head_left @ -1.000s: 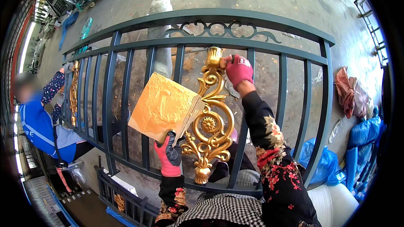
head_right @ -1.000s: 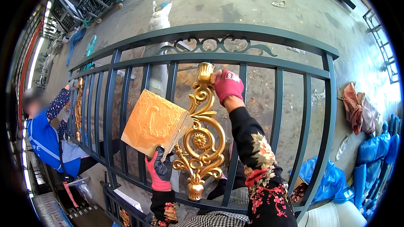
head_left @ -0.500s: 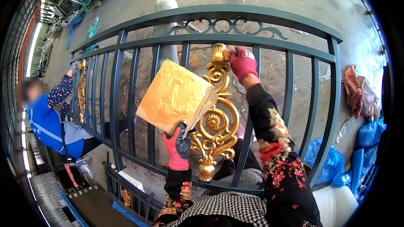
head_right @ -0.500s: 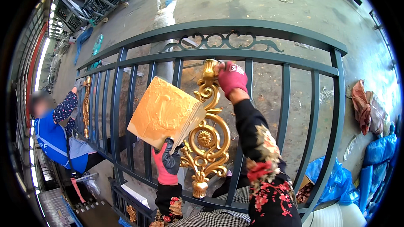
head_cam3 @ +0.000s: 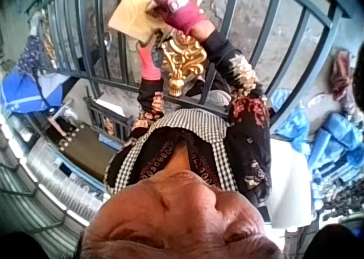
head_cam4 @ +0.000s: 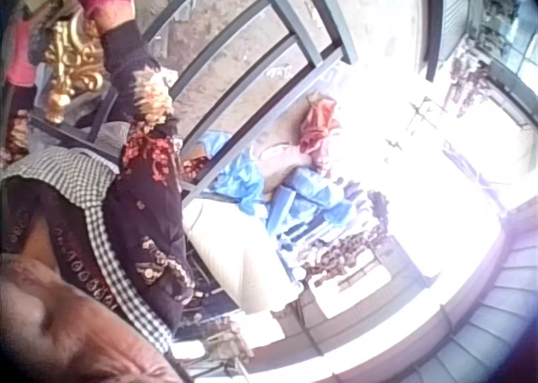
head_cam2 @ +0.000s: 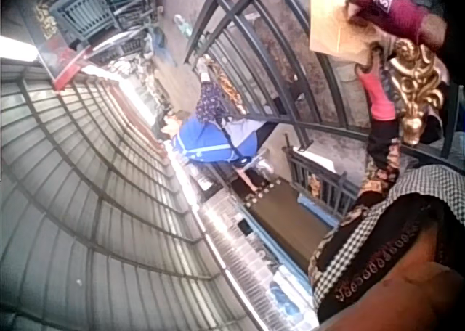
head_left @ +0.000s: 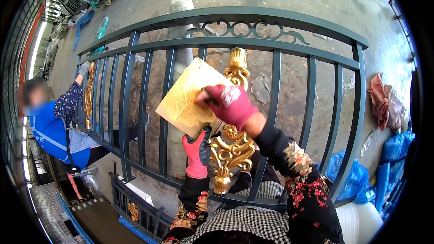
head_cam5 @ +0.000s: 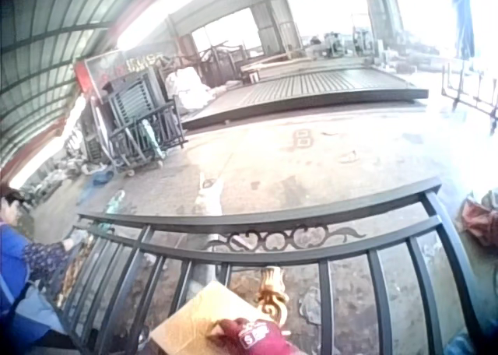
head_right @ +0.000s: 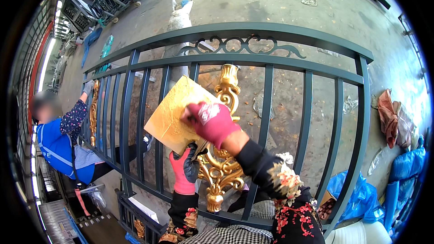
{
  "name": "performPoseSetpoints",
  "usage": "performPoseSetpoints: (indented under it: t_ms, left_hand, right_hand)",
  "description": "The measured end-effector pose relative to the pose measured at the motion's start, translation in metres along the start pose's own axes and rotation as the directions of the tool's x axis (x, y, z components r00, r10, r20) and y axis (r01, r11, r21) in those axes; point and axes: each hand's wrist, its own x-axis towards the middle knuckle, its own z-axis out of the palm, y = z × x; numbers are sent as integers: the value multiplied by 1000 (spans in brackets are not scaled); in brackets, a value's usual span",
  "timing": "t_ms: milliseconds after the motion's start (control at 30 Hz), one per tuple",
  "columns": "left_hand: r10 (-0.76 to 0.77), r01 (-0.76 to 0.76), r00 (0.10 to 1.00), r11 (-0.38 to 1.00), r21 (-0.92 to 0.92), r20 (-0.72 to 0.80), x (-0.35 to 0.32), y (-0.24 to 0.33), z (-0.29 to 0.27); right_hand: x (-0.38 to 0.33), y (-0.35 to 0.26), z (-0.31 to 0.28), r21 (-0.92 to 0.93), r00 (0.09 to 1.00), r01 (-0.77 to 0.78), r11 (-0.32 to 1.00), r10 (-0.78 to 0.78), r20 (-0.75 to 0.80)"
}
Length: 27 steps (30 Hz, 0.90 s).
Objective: The person applies gold leaf to an ornate metal gate using a sponge. They repeatedly dab the sponge onto the gold leaf pad and press it onto the gate's decorative elements, covering the surface with gold.
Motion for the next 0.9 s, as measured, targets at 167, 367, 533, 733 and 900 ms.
performPoseSetpoints:
  t_ms: [167,367,533,733,900]
  left_hand:
    - [-125,121,992,989,-84,-36,-3,17,0]
    - [87,-86,992,996,-12,88,-1,17,5]
    - [-21,39,997,965,-258,74,1,17,7]
    - [9,1,999,978,-207,49,5,18,-5]
    - [57,-50,997,990,-131,47,6,19,-14]
  right_hand:
    - [-28,6,-10,-284,989,-136,949,112,-100]
    - [-10,26,-27,2,807,-408,913,361,-467]
    - [-4,83,-46,84,610,-685,723,633,-477]
    - [42,89,-51,-210,648,-760,615,696,-308]
    - [26,124,-42,-294,684,-725,623,701,-202]
